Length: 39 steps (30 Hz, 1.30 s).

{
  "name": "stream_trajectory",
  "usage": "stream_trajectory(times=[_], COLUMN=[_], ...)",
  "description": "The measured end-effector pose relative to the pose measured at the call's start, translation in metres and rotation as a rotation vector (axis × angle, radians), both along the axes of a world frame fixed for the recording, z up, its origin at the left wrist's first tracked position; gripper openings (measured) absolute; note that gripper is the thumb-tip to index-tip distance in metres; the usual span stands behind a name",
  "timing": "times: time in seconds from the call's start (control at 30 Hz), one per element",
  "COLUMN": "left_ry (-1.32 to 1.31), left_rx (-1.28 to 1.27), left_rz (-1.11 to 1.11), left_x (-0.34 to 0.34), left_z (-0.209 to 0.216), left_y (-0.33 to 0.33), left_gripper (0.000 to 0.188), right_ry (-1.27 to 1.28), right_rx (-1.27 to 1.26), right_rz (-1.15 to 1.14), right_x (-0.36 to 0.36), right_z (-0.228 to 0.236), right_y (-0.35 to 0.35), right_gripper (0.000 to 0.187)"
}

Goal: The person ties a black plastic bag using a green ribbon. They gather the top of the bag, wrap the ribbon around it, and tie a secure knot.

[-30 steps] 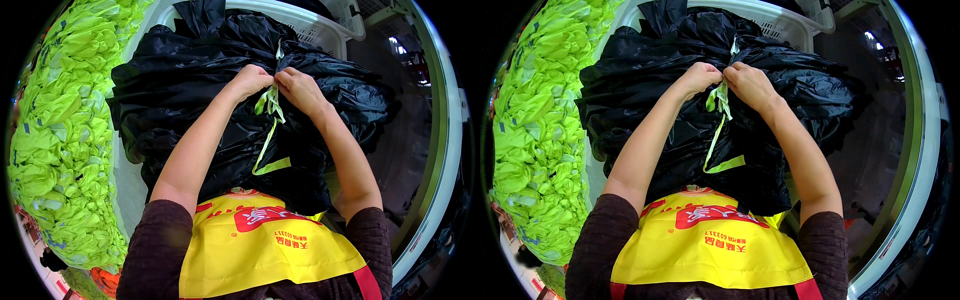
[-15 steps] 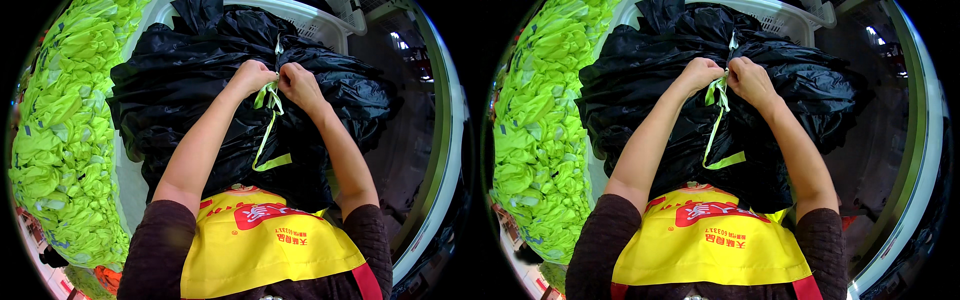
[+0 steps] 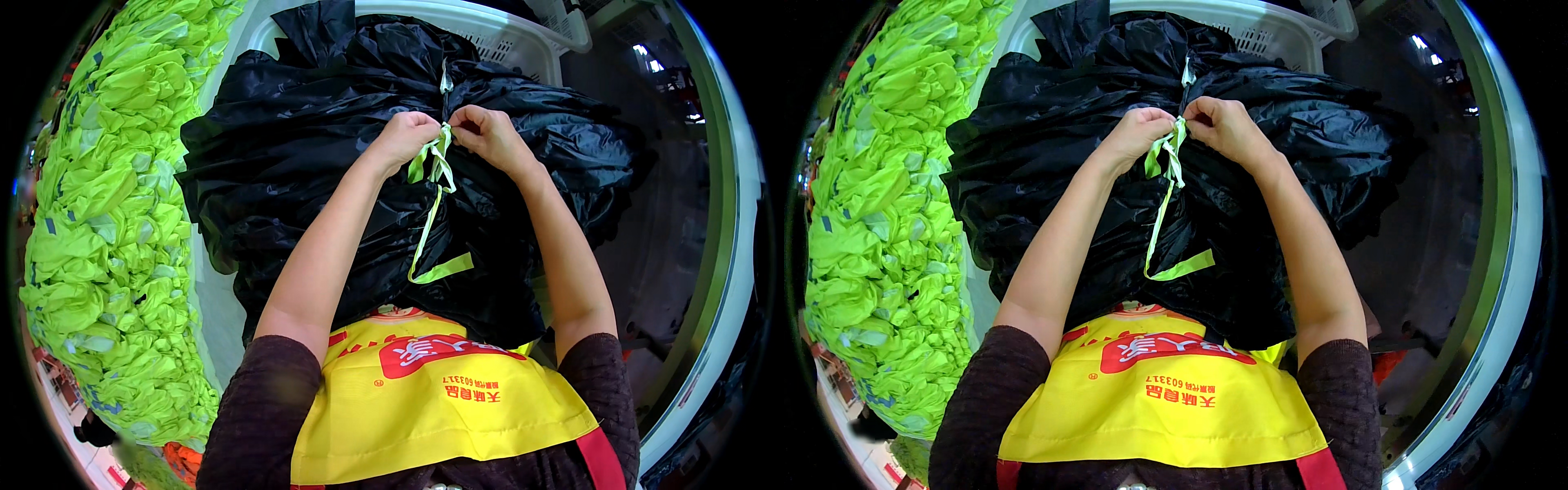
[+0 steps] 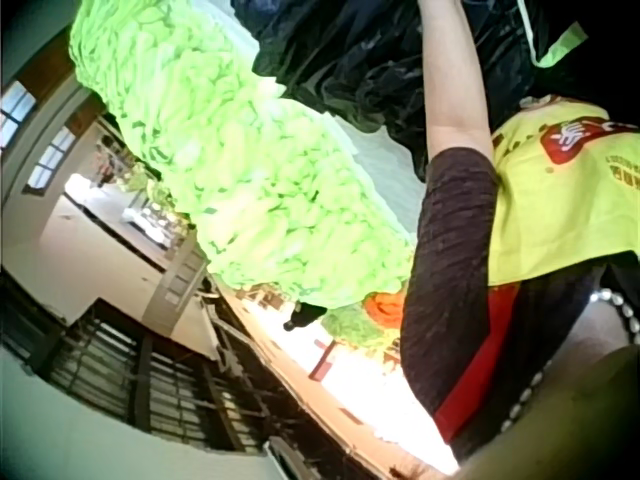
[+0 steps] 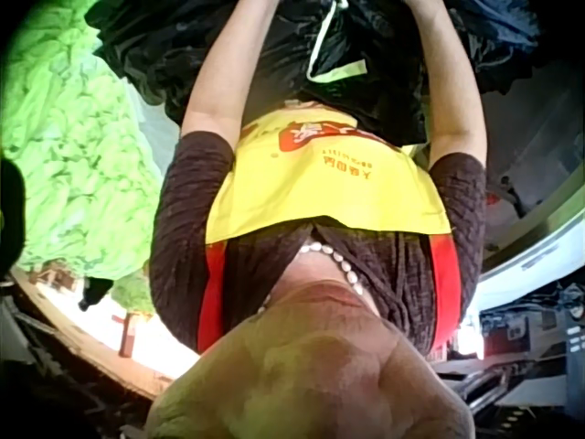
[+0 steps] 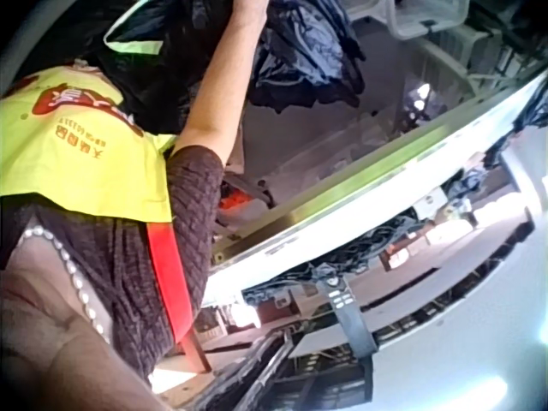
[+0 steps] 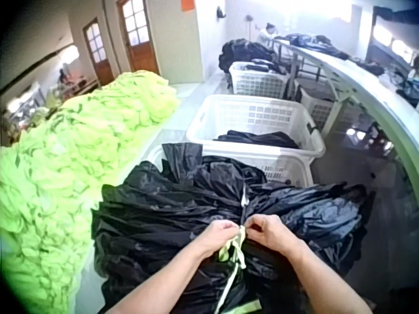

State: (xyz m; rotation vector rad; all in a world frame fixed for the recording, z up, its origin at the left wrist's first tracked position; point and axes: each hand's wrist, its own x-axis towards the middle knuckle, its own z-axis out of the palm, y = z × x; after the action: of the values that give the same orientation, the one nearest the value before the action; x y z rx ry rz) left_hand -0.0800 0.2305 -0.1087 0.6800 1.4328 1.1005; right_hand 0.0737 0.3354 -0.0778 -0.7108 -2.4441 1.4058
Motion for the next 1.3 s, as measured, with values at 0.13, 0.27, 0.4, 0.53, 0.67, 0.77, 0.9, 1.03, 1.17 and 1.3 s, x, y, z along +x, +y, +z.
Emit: stream_trajectory(times=[0.13, 0.27, 0.4, 0.53, 0.67, 0.77, 0.9, 1.03, 1.17, 1.3], left_ry=[0.022, 0.106, 0.212, 0.226, 0.287, 0.431, 0.778, 0.834, 0.936, 0.917], left_rx=[0.025, 0.036, -0.029, 0.015, 0.096, 0.168, 0.447, 0.459, 0.534, 0.526], left_rz=[-0.03, -0.017, 0.014, 0.044, 0.033, 0.062, -0.006, -0.307, -0.498, -0.519], left_x=[-0.005, -0.003, -0.001, 0.006, 0.0, -0.003, -0.009, -0.023, -0.034, -0.03], left_z=[-0.003, 0.004, 0.001, 0.0, -0.011, -0.007, 0.016, 0.023, 0.027, 0.023], left_y=[0.002, 0.004, 0.008, 0.002, 0.001, 0.0, 0.005, 0.014, 0.025, 0.028], left_gripper=[0.018, 0.017, 0.018, 0.016, 0.018, 0.019, 0.018, 0.018, 0.015, 0.014], right_ry=[0.071, 0.167, 0.199, 0.02, 0.131, 0.097, 0.159, 0.191, 0.188, 0.164], right_rx=[0.159, 0.344, 0.264, -0.067, 0.363, 0.451, 0.467, 0.465, 0.465, 0.457], right_rz=[0.067, -0.011, -0.206, -0.256, -0.06, -0.039, -0.12, -0.153, -0.156, -0.161], right_x=[-0.002, -0.005, -0.01, -0.008, -0.008, -0.007, -0.004, -0.002, -0.003, -0.002], right_z=[-0.001, -0.006, -0.015, -0.01, -0.01, -0.007, -0.014, -0.018, -0.019, -0.018], right_y=[0.002, -0.007, -0.017, -0.013, -0.007, -0.01, -0.016, -0.017, -0.017, -0.017], right_gripper=[0.011, 0.01, 0.009, 0.007, 0.008, 0.01, 0.009, 0.008, 0.008, 0.008])
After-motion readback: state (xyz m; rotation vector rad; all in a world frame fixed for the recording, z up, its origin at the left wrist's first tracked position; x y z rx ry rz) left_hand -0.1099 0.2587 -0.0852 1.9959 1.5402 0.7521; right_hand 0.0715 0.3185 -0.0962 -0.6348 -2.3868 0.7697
